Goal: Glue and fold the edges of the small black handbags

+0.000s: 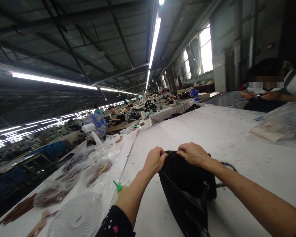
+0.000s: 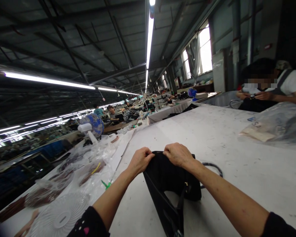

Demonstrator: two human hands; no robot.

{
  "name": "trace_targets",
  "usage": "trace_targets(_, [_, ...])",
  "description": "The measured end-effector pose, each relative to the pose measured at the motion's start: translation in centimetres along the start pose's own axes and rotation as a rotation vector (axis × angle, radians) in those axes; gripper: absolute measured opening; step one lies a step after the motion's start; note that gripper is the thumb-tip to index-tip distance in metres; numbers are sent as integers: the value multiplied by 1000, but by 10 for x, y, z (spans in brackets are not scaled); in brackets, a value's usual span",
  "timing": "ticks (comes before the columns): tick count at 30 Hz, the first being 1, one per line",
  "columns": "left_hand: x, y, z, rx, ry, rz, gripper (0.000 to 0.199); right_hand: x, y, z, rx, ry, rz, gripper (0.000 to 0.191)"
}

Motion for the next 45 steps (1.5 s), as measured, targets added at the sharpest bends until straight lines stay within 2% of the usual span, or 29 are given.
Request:
trace_targets(17, [-9, -9, -4, -20, -166, -11, 11, 6, 6, -2, -55, 32, 55, 27])
trace_targets(27, [-5, -11, -10, 7, -165, -20, 12, 6, 1, -2, 20, 55, 35, 32])
trace_targets(32, [-7, -10, -8, 1, -135, -7, 8, 17, -11, -4, 72, 22, 80, 34])
trace_targets(33, [-7, -9, -5, 11, -108, 6, 8, 20, -14, -5, 85, 20, 91, 35])
trace_targets(34, [-5, -7, -2, 42, -62, 32, 17, 22, -17, -5, 99, 23, 94, 32])
trace_targets(36, [1, -3, 3, 180, 107, 119, 42, 22, -21, -5, 126, 29, 85, 24])
trace_targets(38, [9, 1, 6, 333, 328, 223, 51, 19, -24, -4, 144, 27, 69, 22])
trace_targets(40, [18, 2, 8, 393, 485, 296, 43, 15, -25, -3, 159, 21, 58, 21])
trace_targets(45, [33, -1, 0, 364, 574, 377, 22, 11, -24, -6, 174, -1, 62, 26])
Point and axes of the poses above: each hand's wrist, its own y-axis away from the middle knuckle, its own z-axis out of the back of the hand, x = y × z, the point moved 3 cm from there along -y, towards the middle knuckle, and after that the axes turned 12 degrees about -x, right-handed, at the moved point
